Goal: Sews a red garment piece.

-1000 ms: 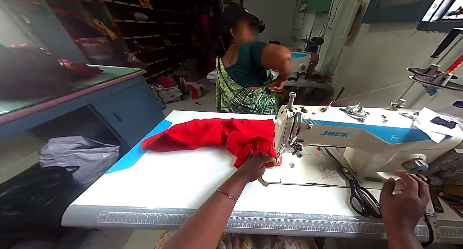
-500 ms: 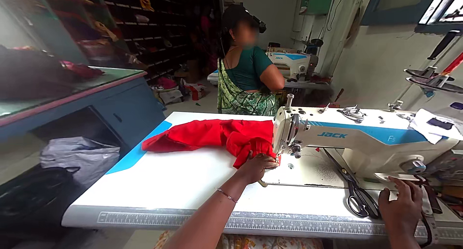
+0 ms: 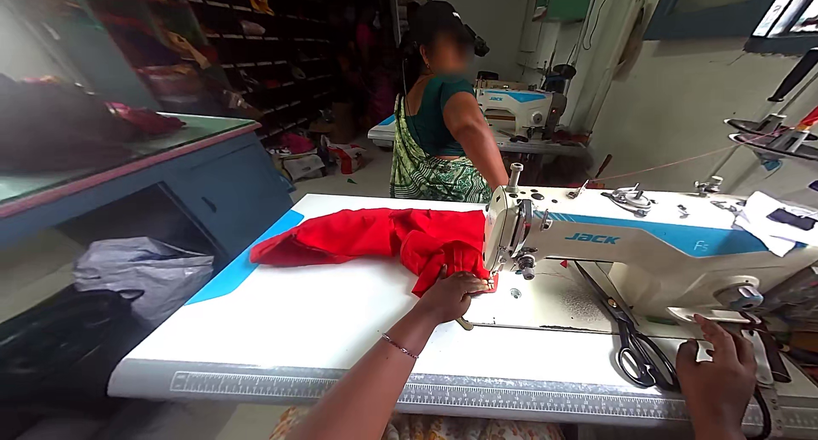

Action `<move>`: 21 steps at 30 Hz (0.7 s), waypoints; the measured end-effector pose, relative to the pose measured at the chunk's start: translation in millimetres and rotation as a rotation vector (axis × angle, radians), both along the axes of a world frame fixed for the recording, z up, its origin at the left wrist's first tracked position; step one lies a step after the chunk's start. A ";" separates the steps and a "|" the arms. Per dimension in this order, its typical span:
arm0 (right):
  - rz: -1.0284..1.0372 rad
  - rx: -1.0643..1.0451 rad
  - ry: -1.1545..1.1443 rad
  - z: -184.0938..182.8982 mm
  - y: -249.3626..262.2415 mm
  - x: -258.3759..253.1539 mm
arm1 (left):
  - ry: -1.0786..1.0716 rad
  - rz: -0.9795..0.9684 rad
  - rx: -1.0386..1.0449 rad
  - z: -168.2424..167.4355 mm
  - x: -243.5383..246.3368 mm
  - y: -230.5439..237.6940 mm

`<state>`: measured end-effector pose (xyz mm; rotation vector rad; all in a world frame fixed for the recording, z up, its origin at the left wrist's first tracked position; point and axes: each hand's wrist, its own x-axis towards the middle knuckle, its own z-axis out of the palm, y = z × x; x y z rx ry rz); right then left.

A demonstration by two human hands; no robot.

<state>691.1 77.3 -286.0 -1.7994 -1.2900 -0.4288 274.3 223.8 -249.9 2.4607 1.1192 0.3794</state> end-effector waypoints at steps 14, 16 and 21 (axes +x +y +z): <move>0.052 0.026 -0.129 -3.6 2.1 8.5 | -0.025 0.009 -0.042 0.7 0.4 7.9; 0.048 0.028 -0.115 -4.2 2.2 8.0 | -0.029 0.006 -0.034 -0.6 0.4 11.9; -0.009 -0.010 -0.086 2.1 0.9 2.6 | -0.032 0.002 -0.023 -0.9 1.0 17.9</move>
